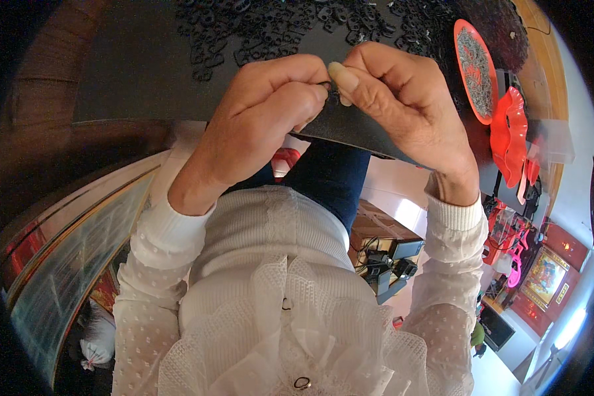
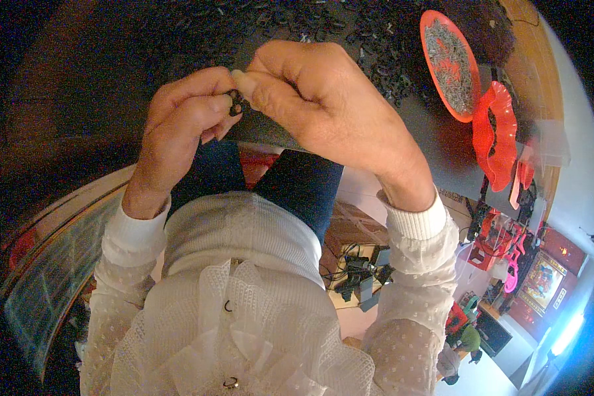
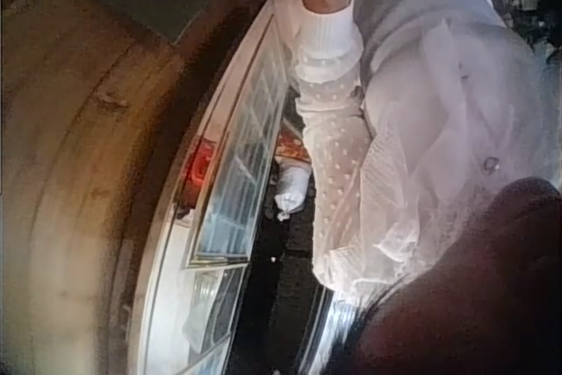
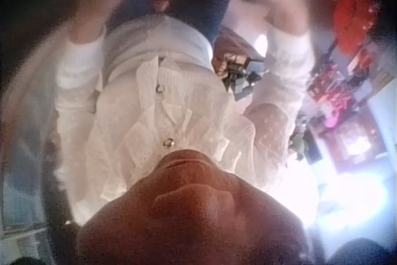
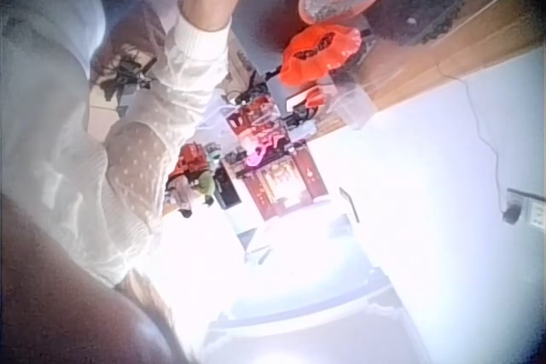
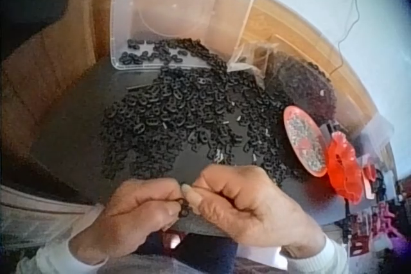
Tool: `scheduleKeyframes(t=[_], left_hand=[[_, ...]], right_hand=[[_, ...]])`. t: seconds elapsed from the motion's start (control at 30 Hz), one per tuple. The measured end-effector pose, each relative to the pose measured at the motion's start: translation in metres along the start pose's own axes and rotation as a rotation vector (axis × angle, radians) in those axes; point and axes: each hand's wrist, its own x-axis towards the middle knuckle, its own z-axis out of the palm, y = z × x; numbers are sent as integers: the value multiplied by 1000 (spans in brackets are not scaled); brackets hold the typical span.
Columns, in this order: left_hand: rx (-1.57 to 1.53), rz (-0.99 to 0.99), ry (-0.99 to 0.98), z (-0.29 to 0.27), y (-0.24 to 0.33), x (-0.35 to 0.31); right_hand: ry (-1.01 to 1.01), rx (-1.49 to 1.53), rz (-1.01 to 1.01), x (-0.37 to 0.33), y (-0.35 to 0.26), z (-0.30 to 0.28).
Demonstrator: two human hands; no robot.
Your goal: The person assembles small black plastic buckle parts by hand.
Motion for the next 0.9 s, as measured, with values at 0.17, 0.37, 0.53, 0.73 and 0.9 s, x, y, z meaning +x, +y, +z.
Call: scheduleKeyframes(t=[0.17,0.37,0.53,0.73,0.9], left_hand=[[6,24,-7,2,-1,-1],[-2,101,-13,1,-10,-2],[21,143,-27,-1,-12,1],[39,181,-34,-2,-14,2],[38,172,-45,-2,-15,1]], right_hand=[[-31,27,42,-1,-1,0],[-90,-19,61,-3,-4,-1],[87,56,14,-5,2,4],[-38,20,156,-7,-4,-4],[61,59,-3,-5,2,5]])
